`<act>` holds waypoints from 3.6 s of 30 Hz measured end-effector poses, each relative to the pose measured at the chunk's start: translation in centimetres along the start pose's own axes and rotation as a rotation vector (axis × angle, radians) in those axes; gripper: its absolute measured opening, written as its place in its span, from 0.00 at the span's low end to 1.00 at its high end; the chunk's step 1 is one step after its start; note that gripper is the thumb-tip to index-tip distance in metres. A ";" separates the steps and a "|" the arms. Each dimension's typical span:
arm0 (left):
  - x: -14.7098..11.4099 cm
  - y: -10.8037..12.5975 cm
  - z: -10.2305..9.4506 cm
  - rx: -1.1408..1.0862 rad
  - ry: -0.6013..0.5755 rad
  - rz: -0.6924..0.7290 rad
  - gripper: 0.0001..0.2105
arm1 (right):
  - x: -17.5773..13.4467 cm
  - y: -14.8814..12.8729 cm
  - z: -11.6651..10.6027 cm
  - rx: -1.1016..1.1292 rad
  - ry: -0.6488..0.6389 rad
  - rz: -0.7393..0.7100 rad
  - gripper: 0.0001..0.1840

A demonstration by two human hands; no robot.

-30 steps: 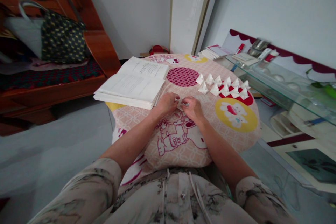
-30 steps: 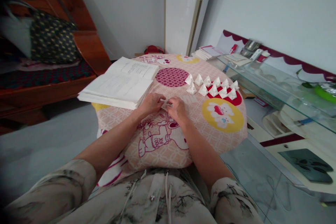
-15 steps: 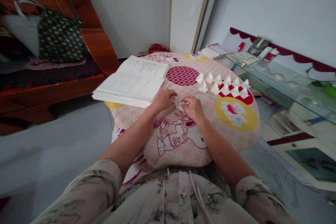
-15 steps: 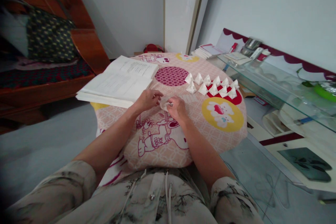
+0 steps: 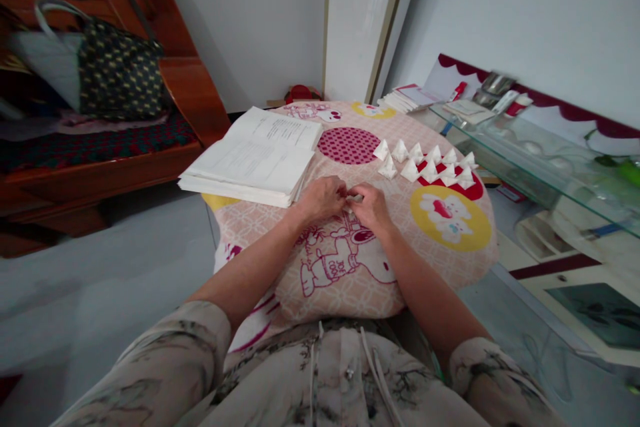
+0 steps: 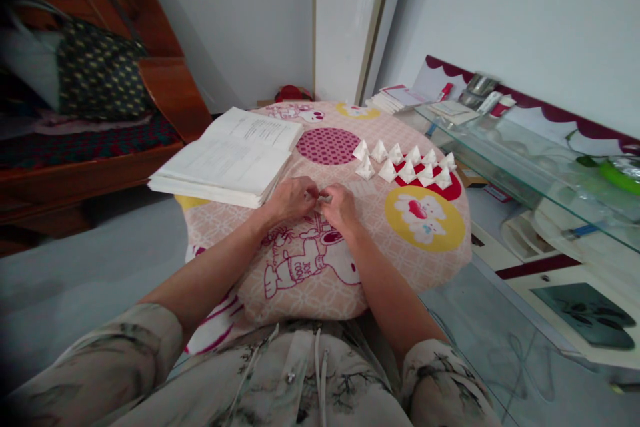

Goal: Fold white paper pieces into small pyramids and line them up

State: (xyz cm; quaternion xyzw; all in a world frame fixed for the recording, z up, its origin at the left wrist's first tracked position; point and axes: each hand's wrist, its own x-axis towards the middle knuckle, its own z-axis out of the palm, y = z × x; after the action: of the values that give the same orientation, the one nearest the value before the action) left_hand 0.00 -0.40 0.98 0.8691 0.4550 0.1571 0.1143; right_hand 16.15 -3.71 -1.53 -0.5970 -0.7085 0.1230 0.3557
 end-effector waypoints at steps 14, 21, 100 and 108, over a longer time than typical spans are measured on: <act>0.5 0.8 1.4 0.134 -0.029 -0.101 0.13 | -0.2 0.2 -0.9 0.047 0.049 0.087 0.18; 0.0 1.0 1.1 0.118 -0.030 -0.102 0.13 | -0.2 0.6 -1.2 0.033 0.042 0.095 0.17; -0.6 -2.9 -0.9 -0.340 -0.097 0.393 0.09 | 0.6 2.3 -1.6 -0.183 -0.162 -0.200 0.12; 0.1 -3.8 0.0 -0.329 -0.063 0.407 0.06 | 0.1 2.4 -2.3 -0.189 -0.162 -0.174 0.10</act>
State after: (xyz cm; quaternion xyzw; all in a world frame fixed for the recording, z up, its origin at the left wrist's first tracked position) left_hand -2.79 1.82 -0.26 0.9169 0.2353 0.2215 0.2344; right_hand 19.47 -3.52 -1.31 -0.5523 -0.7923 0.0723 0.2488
